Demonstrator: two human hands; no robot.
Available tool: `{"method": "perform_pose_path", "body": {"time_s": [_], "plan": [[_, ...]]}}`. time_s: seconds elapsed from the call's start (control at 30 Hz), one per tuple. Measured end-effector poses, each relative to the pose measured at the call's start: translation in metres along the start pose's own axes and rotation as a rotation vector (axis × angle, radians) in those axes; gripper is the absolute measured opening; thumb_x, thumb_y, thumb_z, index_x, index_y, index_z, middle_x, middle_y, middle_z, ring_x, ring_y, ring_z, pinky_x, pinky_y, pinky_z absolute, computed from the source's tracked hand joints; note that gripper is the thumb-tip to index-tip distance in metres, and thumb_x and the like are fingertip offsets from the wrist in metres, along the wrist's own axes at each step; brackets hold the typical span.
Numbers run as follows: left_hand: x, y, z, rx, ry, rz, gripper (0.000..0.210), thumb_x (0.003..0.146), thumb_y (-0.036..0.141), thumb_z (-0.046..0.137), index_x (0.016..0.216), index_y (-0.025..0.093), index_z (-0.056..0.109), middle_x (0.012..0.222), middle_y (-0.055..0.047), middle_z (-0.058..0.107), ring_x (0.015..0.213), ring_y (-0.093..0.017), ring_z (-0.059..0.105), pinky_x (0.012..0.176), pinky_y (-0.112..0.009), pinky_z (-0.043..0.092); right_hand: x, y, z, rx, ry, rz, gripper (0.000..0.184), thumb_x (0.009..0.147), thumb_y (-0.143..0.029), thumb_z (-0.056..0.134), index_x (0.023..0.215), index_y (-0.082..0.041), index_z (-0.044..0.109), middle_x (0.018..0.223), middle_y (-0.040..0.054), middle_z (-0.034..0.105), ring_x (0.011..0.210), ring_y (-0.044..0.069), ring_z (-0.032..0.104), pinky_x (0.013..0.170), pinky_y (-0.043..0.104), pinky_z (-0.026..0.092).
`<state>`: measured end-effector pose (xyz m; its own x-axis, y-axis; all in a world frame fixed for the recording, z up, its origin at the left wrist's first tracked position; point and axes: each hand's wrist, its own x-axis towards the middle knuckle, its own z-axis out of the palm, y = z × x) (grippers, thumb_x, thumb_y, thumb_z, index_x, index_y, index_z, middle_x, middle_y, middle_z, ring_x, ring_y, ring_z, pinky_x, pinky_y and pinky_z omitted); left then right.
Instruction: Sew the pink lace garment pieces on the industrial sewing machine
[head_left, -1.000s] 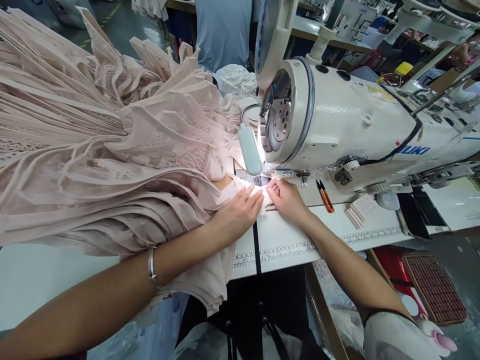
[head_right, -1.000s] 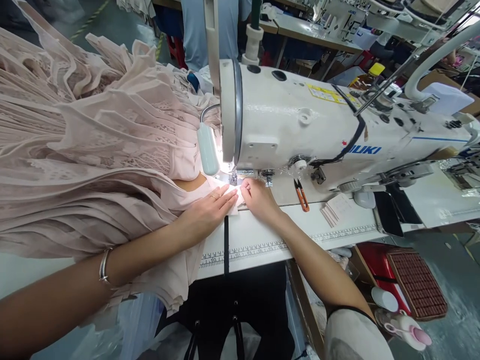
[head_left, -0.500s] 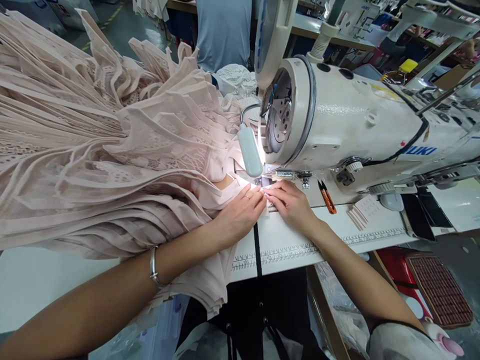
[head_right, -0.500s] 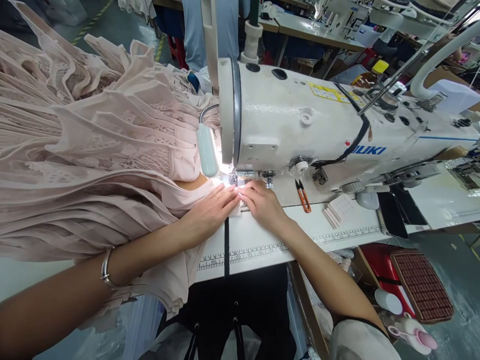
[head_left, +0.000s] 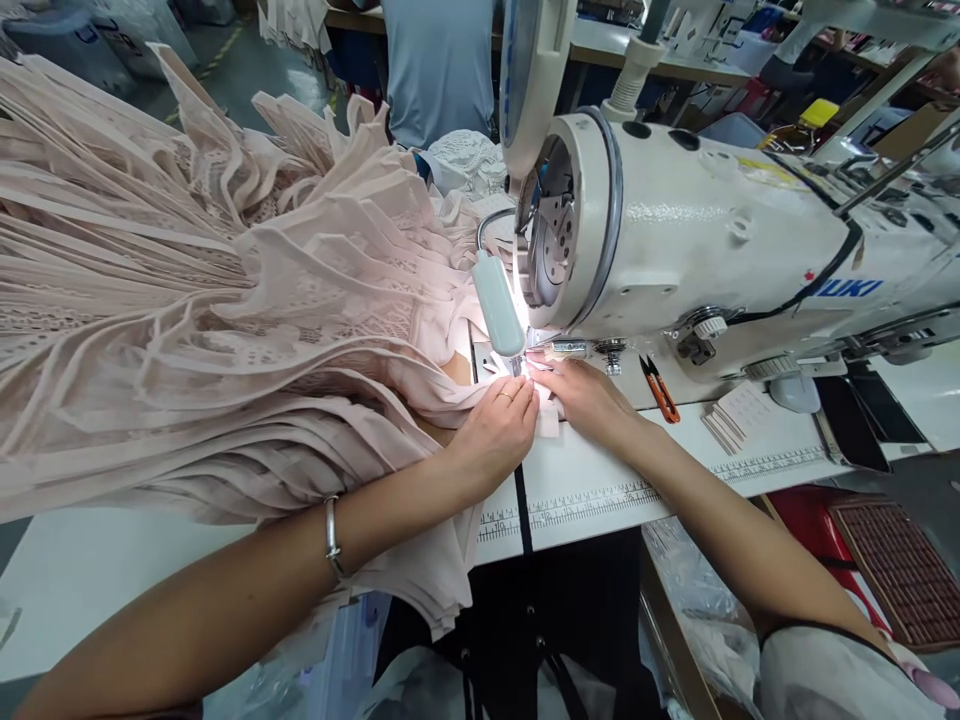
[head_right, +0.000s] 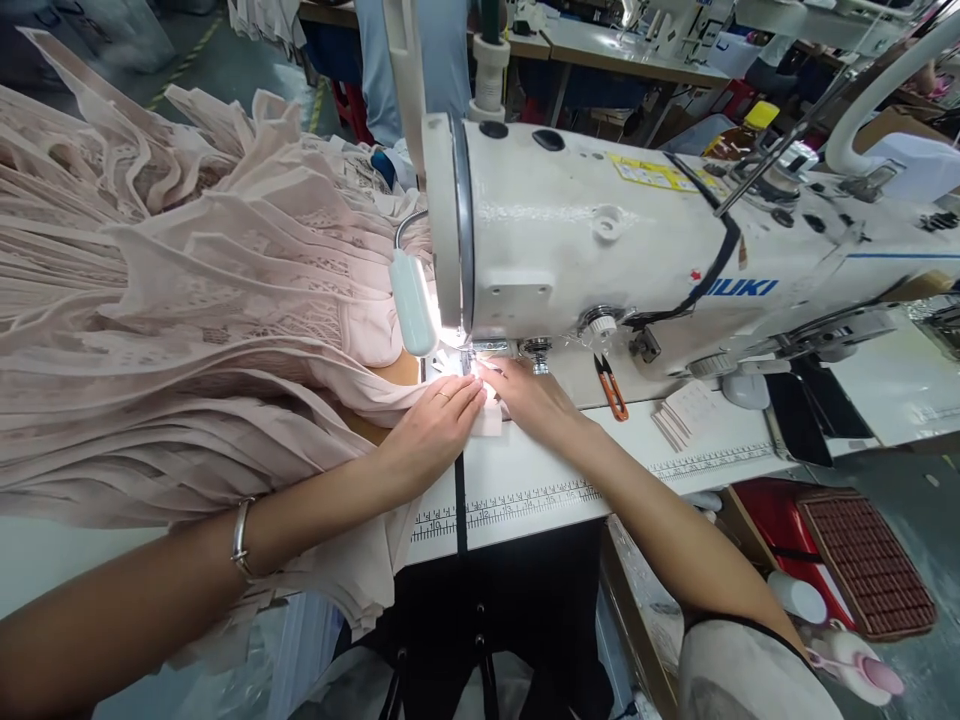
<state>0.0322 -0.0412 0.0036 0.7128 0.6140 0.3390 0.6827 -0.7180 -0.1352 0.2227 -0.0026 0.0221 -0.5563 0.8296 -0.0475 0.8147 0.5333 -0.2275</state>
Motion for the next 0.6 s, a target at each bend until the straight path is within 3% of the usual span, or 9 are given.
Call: {"method": "perform_pose_path", "body": {"time_s": [0.2,0.37,0.6], "plan": [[-0.001,-0.003,0.000,0.015,0.025,0.014,0.035,0.100,0.002,0.036,0.124,0.000,0.061,0.125,-0.021,0.069,0.122,-0.027,0.065,0.107,-0.043,0.048,0.001,-0.002,0.005,0.142,0.056,0.038,0.043,0.098,-0.020,0.037,0.136,-0.024,0.057,0.143,0.0103,0.059,0.122,0.029,0.059,0.091,0.041,0.052],[-0.001,-0.003,0.001,0.006,0.038,0.019,0.035,0.100,0.002,0.036,0.123,-0.001,0.062,0.125,-0.021,0.070,0.122,-0.027,0.065,0.107,-0.043,0.049,0.001,-0.001,0.007,0.187,0.057,0.125,0.035,0.100,-0.030,0.039,0.128,-0.027,0.060,0.123,0.0085,0.068,0.104,0.027,0.065,0.084,0.039,0.052],[-0.002,-0.004,0.005,0.020,0.062,0.027,0.038,0.100,0.002,0.034,0.126,-0.001,0.061,0.125,-0.021,0.070,0.122,-0.027,0.065,0.107,-0.043,0.049,0.003,0.005,0.015,0.147,0.057,0.001,0.042,0.098,-0.022,0.037,0.135,-0.026,0.055,0.140,0.0077,0.061,0.122,0.027,0.057,0.094,0.044,0.051]]}}
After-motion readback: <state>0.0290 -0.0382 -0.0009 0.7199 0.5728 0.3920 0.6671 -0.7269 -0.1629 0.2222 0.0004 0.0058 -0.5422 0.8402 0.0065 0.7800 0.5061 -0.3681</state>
